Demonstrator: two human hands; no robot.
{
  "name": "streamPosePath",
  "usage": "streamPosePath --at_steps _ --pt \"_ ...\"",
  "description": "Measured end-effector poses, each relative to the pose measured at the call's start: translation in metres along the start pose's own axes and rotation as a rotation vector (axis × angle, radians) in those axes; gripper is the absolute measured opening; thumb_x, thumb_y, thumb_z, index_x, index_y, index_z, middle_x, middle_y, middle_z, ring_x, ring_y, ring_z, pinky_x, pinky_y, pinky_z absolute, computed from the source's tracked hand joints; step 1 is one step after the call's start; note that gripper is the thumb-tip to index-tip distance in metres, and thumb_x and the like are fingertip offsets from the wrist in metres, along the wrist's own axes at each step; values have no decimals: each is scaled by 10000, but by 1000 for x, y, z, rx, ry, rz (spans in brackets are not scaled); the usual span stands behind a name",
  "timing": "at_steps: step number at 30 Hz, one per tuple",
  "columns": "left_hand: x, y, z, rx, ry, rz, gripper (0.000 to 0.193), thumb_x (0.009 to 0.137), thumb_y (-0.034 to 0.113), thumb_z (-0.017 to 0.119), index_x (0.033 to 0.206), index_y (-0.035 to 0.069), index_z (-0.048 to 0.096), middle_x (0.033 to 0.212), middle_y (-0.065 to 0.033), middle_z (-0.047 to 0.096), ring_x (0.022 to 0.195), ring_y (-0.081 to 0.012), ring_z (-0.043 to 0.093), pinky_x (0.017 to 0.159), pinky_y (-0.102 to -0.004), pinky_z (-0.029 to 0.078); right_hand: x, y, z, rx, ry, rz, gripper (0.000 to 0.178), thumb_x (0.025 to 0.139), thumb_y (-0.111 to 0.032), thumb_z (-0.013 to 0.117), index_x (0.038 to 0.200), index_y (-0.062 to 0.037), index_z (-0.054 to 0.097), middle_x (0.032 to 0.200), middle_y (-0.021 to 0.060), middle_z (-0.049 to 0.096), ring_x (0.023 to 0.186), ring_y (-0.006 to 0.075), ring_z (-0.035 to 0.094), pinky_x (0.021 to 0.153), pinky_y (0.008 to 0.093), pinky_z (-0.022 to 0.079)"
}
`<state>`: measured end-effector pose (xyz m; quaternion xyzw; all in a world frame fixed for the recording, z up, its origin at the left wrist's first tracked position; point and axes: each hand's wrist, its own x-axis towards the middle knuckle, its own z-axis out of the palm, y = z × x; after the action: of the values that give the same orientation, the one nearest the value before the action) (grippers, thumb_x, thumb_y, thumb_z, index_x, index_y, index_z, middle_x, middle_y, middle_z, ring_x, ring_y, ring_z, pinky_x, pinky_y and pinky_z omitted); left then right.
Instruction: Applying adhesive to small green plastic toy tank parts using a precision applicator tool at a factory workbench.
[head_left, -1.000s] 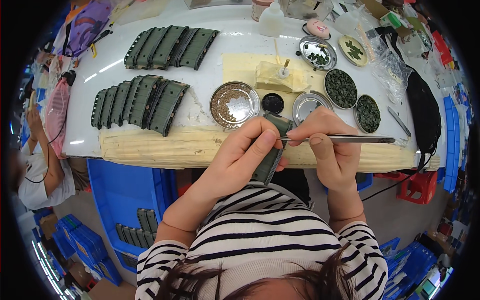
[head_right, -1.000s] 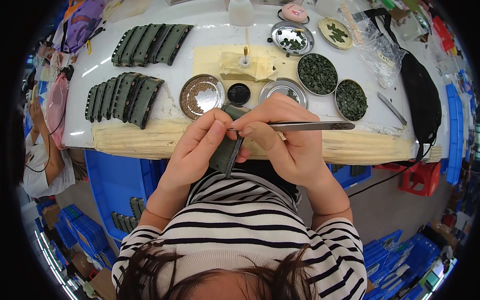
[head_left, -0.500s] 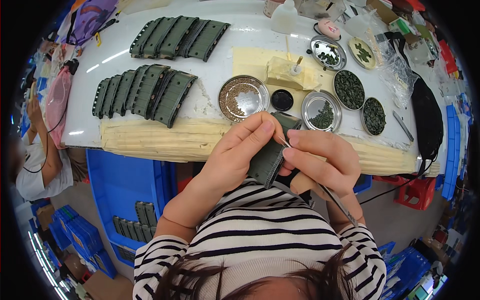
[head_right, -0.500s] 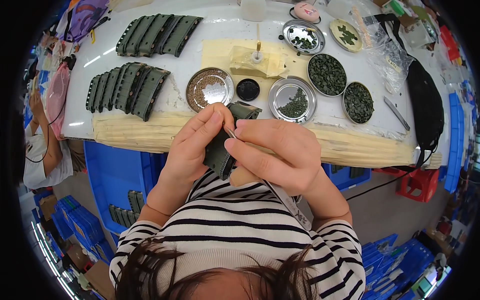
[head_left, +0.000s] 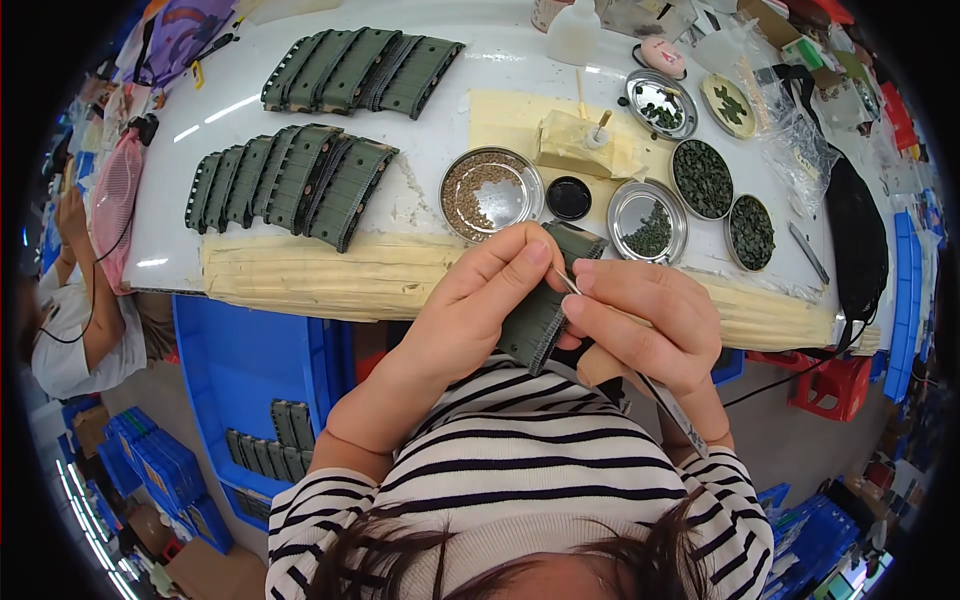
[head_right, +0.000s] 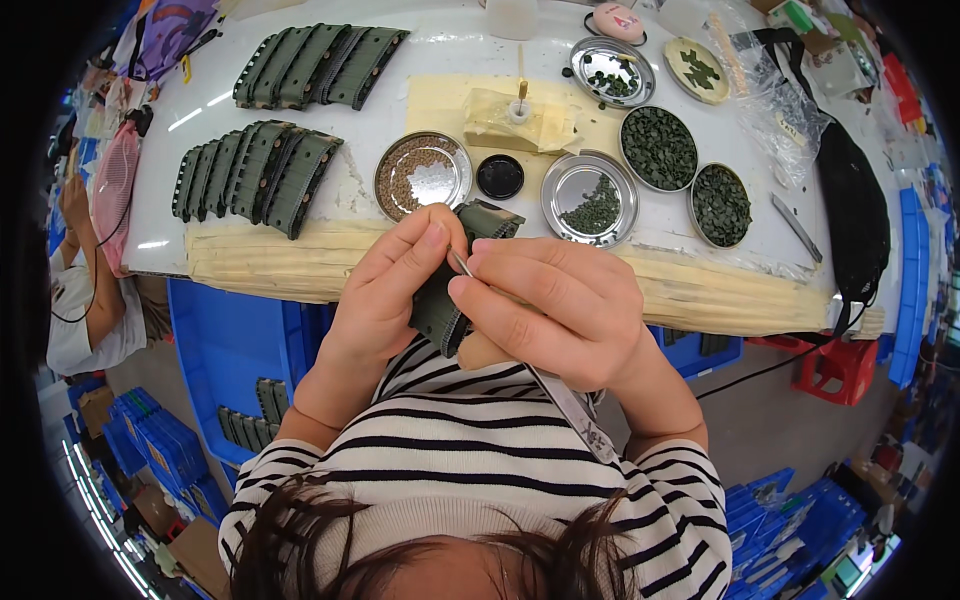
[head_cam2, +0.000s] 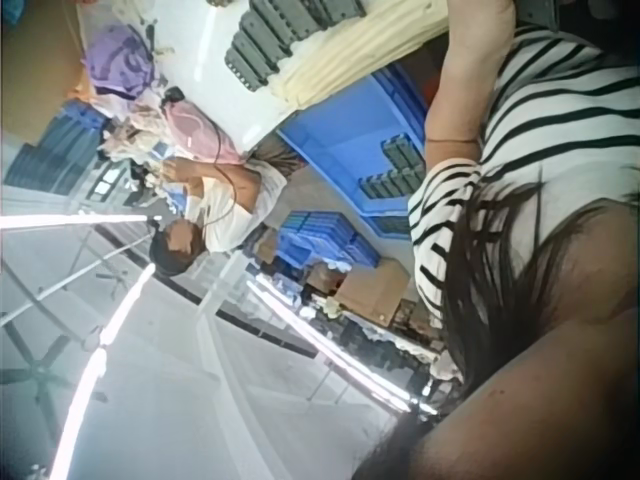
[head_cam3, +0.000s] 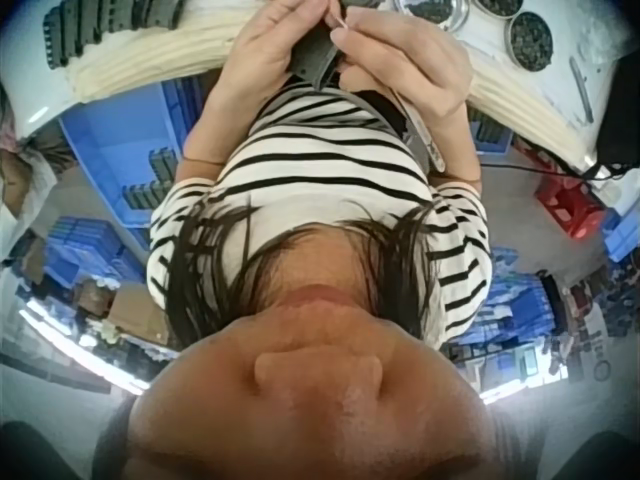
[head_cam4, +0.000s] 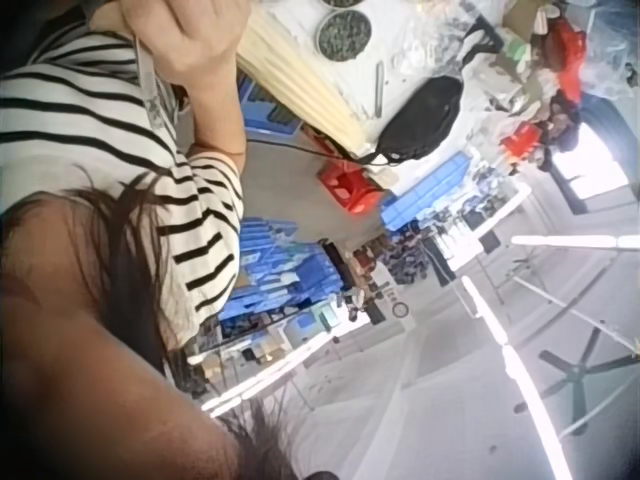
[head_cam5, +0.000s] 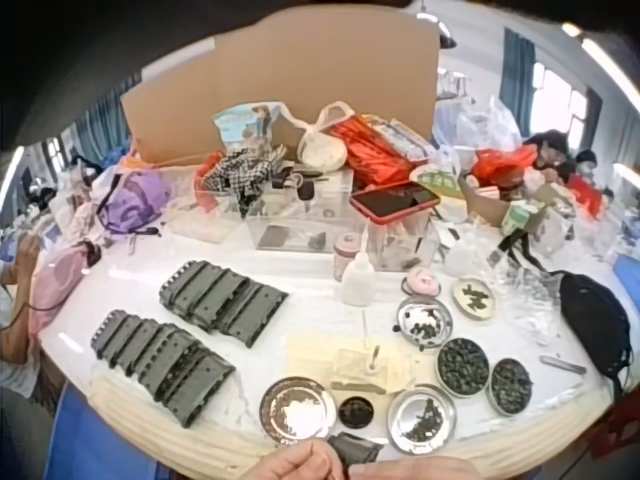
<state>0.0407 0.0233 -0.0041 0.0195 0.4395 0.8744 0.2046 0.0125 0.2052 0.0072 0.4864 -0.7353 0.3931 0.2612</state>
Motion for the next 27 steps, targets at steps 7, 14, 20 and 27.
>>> streamPosePath --at_steps 7,14,20,27 --pt "-1 1 2 -8 6 -6 268 1035 244 406 898 44 520 853 -5 561 784 -55 517 721 -201 445 0 2 1 -6 12 -8 275 697 -178 746 905 -10 682 864 96 638 747 236 675 616 308 578" --pt "-1 1 3 7 11 -11 260 1035 235 408 900 46 525 845 3 554 779 -49 505 717 -197 439 1 0 0 -6 18 1 279 692 -191 760 901 -21 686 857 88 642 731 226 674 598 299 567" --pt "-1 1 3 31 23 -24 265 1035 231 403 890 45 524 839 6 553 759 -50 505 700 -194 439 1 -1 0 -5 18 10 261 700 -173 750 905 -24 688 857 86 644 727 225 672 582 299 559" --pt "-8 13 8 -57 36 -122 253 982 136 465 1212 34 441 1036 -103 592 858 -153 629 744 -275 543 -2 0 -10 221 143 378 141 824 -126 675 896 -6 693 834 100 657 719 231 624 629 299 501"
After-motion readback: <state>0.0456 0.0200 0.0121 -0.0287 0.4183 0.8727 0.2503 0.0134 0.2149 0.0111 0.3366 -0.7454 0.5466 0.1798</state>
